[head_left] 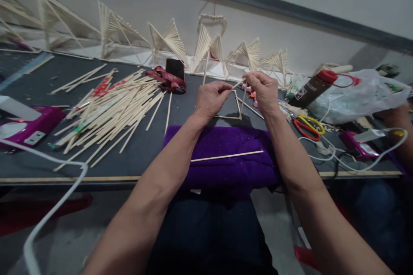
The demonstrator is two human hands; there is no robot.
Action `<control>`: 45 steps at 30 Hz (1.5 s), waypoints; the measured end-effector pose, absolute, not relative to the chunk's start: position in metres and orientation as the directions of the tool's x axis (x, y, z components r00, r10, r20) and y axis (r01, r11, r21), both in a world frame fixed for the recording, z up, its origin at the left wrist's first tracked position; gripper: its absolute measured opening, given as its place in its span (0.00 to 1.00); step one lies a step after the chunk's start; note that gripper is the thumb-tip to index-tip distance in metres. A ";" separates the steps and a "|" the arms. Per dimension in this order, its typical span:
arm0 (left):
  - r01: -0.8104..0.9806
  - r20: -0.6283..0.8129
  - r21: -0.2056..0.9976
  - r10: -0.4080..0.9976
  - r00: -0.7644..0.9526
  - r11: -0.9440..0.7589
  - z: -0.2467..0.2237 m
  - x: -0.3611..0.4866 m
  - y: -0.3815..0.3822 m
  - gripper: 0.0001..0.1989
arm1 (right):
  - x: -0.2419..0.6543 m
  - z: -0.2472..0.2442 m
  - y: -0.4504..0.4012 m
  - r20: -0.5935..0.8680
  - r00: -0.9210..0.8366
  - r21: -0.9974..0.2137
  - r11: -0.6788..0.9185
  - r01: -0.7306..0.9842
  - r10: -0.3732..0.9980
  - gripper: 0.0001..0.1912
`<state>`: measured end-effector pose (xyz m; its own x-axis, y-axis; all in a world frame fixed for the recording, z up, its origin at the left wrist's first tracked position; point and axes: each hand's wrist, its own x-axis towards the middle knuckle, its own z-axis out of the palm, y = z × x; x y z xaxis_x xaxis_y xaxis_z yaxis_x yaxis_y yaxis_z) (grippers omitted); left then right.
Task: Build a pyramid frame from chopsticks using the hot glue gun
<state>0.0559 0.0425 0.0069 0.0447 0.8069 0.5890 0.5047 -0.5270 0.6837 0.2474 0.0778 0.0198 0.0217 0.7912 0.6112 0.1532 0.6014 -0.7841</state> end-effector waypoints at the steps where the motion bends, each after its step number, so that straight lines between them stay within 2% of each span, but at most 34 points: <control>1: 0.502 0.587 0.688 0.809 0.041 -0.524 0.007 0.056 0.043 0.11 | 0.247 0.019 0.078 0.621 0.021 -0.776 0.610 0.159 0.784 0.21; 6: 0.481 0.596 0.695 0.803 0.029 -0.533 0.005 0.055 0.046 0.11 | 0.246 0.020 0.079 0.629 0.011 -0.767 0.617 0.178 0.778 0.22; 13: 0.471 0.587 0.708 0.809 0.021 -0.526 0.005 0.057 0.045 0.11 | 0.249 0.020 0.079 0.586 -0.008 -0.772 0.562 0.296 0.810 0.22; 20: 0.482 0.585 0.697 0.810 0.047 -0.531 0.007 0.057 0.045 0.10 | 0.254 0.018 0.081 0.611 -0.048 -0.752 0.597 0.279 0.790 0.27; 29: 0.461 0.570 0.716 0.820 0.047 -0.524 0.006 0.057 0.048 0.11 | 0.259 0.019 0.086 0.566 -0.091 -0.752 0.559 0.351 0.819 0.27; 39: 0.436 0.569 0.729 0.821 0.043 -0.528 0.005 0.058 0.050 0.09 | 0.252 0.022 0.081 0.610 -0.040 -0.736 0.584 0.344 0.792 0.27; 45: 0.432 0.548 0.744 0.836 0.043 -0.510 0.006 0.058 0.049 0.09 | 0.255 0.023 0.081 0.555 -0.068 -0.758 0.538 0.370 0.829 0.27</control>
